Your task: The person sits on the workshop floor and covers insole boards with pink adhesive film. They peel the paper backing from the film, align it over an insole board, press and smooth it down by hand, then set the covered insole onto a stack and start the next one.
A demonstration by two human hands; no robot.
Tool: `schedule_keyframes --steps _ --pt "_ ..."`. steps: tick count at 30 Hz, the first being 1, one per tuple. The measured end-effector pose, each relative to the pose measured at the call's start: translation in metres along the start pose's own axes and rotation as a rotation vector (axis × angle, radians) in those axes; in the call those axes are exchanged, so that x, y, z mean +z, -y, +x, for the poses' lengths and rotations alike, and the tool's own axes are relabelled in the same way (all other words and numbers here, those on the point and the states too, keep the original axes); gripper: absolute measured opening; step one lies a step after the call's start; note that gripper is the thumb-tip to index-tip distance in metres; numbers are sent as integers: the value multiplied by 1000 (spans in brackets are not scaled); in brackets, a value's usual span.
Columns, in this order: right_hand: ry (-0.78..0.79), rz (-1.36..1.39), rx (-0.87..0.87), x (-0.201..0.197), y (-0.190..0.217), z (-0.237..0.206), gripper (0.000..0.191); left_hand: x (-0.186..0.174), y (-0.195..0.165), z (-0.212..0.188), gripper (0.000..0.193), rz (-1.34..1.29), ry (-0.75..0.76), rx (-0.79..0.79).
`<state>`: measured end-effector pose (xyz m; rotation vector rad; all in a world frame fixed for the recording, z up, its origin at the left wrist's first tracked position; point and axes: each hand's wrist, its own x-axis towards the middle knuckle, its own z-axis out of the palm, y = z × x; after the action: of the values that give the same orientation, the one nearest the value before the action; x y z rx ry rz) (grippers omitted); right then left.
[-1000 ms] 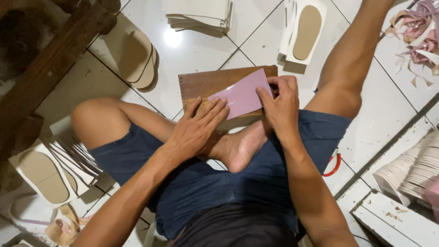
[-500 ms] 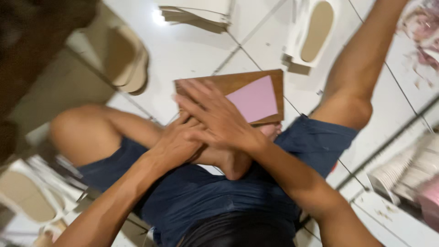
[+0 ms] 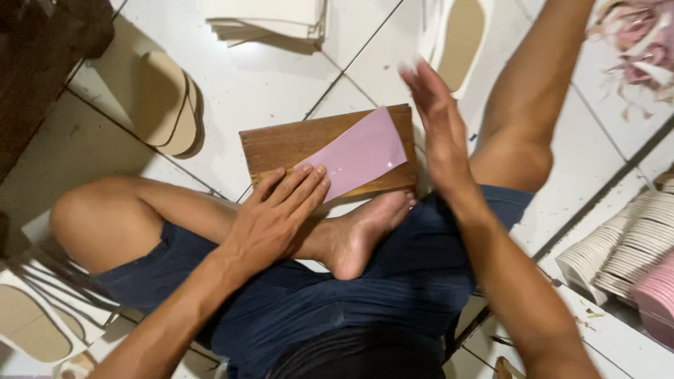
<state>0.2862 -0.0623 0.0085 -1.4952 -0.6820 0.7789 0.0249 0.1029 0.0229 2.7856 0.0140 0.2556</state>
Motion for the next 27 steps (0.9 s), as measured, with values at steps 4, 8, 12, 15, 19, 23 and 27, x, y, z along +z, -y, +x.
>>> schedule_keyframes --steps 4,8,12,15,19,23,27 --pt "-356 -153 307 20 -11 -82 37 9 -36 -1 61 -66 -48 -167" --pt "-204 242 585 60 -41 -113 16 21 -70 -4 56 -251 -131 -230" --pt "-240 216 321 70 -48 -110 14 33 -76 -8 53 -597 -340 -462" --pt "-133 110 297 67 -29 -114 13 45 -62 -13 37 -1202 -459 -933" --pt "-204 327 361 71 -2 -113 12 55 -47 -14 18 -1855 -452 -998" --pt "-130 555 405 69 11 -108 12 47 -56 -17 15 -2182 -483 -906" --pt "-157 465 286 62 11 -108 11 40 -68 -11 19 -2005 -469 -919"
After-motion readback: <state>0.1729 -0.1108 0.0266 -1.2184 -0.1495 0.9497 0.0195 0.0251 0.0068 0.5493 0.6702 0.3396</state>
